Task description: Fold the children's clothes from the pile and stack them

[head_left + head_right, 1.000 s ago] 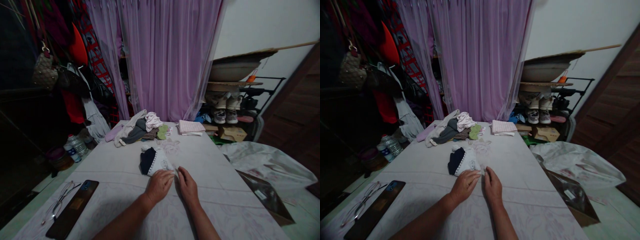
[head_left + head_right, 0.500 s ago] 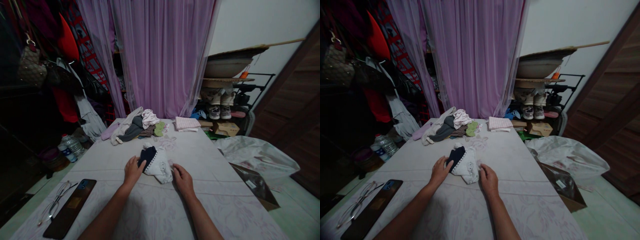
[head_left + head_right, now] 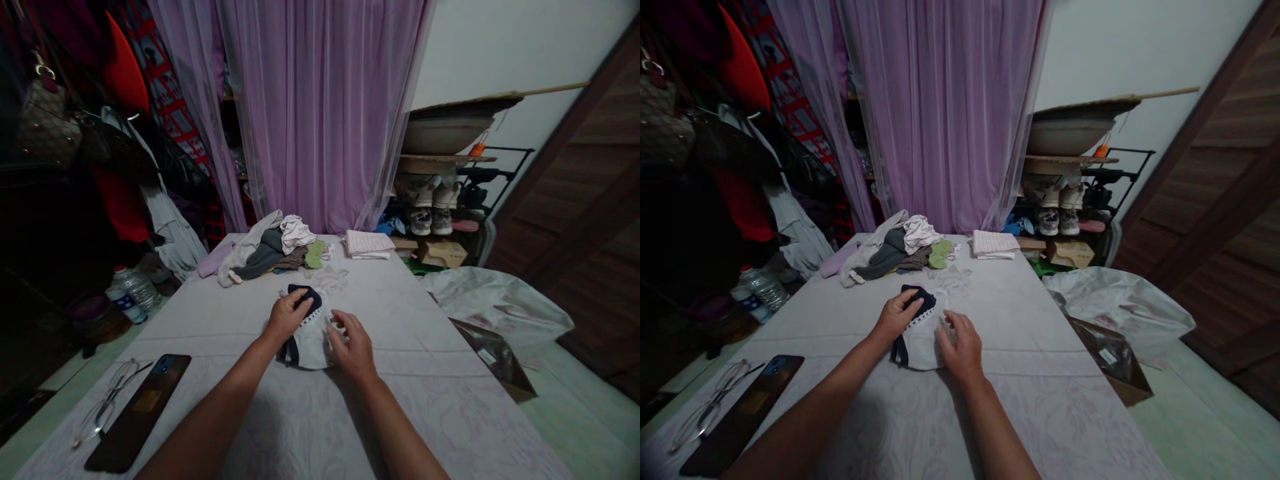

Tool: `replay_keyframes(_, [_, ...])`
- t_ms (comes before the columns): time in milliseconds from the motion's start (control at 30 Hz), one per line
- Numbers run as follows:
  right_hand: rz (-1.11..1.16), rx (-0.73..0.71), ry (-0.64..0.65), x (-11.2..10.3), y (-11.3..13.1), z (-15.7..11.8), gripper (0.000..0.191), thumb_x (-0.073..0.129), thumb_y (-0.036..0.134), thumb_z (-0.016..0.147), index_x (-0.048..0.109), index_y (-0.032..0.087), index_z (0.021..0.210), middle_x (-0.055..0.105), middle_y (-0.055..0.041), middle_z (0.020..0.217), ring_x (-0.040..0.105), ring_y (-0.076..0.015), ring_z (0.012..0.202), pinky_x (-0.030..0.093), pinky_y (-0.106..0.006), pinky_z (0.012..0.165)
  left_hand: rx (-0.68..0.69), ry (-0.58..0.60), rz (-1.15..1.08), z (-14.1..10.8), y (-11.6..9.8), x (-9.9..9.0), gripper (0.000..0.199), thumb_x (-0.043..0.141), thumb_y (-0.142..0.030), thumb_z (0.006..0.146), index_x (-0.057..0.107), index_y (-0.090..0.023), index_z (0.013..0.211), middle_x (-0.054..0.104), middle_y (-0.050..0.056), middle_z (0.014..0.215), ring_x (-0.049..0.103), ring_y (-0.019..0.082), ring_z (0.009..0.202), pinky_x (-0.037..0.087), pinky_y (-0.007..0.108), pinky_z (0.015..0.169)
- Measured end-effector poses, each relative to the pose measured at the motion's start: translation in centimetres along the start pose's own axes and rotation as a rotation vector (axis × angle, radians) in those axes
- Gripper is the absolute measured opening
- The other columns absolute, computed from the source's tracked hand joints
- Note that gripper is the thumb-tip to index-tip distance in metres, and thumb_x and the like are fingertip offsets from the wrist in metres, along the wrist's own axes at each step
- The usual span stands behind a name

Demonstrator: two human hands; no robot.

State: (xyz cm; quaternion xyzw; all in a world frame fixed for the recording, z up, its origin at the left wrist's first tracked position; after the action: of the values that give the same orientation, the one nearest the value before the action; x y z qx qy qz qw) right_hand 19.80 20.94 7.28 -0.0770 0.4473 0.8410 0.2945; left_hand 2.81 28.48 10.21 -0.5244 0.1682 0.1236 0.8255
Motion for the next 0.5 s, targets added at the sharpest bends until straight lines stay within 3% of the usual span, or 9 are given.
replay_keyframes(133, [0.106, -0.071, 0.153, 0.8, 2.0, 3.7, 0.047, 0.065, 0.037, 0.077, 0.063, 0.023, 0.122, 0.065, -0.0095, 0.121, 0.06, -0.0254, 0.11, 0.049, -0.04, 0.093, 0.084, 0.199, -0.103, 0.8, -3.3, 1.6, 0.029, 0.058, -0.036, 0.082, 0.073, -0.02, 0.101, 0.076, 0.004, 0.099, 0.068, 0.021, 0.093, 0.052, 0.032, 0.088])
replay_keyframes(233, [0.209, -0.013, 0.245, 1.4, 1.9, 5.4, 0.029, 0.065, 0.038, 0.075, 0.071, 0.023, 0.1, 0.072, -0.0049, 0.097, 0.064, -0.0236, 0.093, 0.05, -0.037, 0.086, 0.08, 0.253, -0.158, 0.4, -4.0, 1.5, 0.034, 0.062, -0.037, 0.08, 0.07, -0.019, 0.107, 0.074, 0.005, 0.107, 0.067, 0.022, 0.1, 0.049, 0.033, 0.093])
replay_keyframes(300, [0.288, 0.125, 0.141, 0.5, 0.3, 5.9, 0.022, 0.062, 0.04, 0.076, 0.07, 0.021, 0.085, 0.07, -0.002, 0.08, 0.063, -0.0206, 0.078, 0.05, -0.034, 0.077, 0.026, 0.267, -0.218, -0.3, -3.3, 1.4, 0.044, 0.067, -0.037, 0.077, 0.064, -0.019, 0.116, 0.071, 0.006, 0.111, 0.066, 0.021, 0.101, 0.049, 0.032, 0.091])
replay_keyframes(400, [0.458, 0.339, -0.128, -1.3, -2.8, 5.2, 0.027, 0.06, 0.045, 0.075, 0.066, 0.02, 0.082, 0.068, -0.0008, 0.076, 0.06, -0.0181, 0.072, 0.05, -0.031, 0.071, -0.14, 0.319, -0.346, -2.0, -0.9, 2.4, 0.06, 0.073, -0.039, 0.071, 0.055, -0.019, 0.125, 0.072, 0.004, 0.101, 0.067, 0.018, 0.087, 0.051, 0.028, 0.078])
replay_keyframes(500, [0.57, 0.468, -0.203, -1.0, -5.1, 3.6, 0.034, 0.061, 0.05, 0.073, 0.065, 0.019, 0.085, 0.069, -0.0017, 0.078, 0.06, -0.0182, 0.072, 0.05, -0.031, 0.069, -0.249, 0.302, -0.44, -3.5, 1.0, 4.1, 0.058, 0.078, -0.039, 0.065, 0.058, -0.019, 0.116, 0.071, 0.002, 0.09, 0.066, 0.016, 0.08, 0.05, 0.026, 0.074])
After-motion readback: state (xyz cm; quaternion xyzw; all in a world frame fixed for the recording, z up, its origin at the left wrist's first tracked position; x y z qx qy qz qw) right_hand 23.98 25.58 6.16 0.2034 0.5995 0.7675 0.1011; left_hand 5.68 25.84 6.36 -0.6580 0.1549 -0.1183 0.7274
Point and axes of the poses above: each hand's wrist, its own z-axis towards the middle knuckle, its own x-axis out of the palm, y = z × x, the point moved 10 cm from there along z, towards the middle knuckle
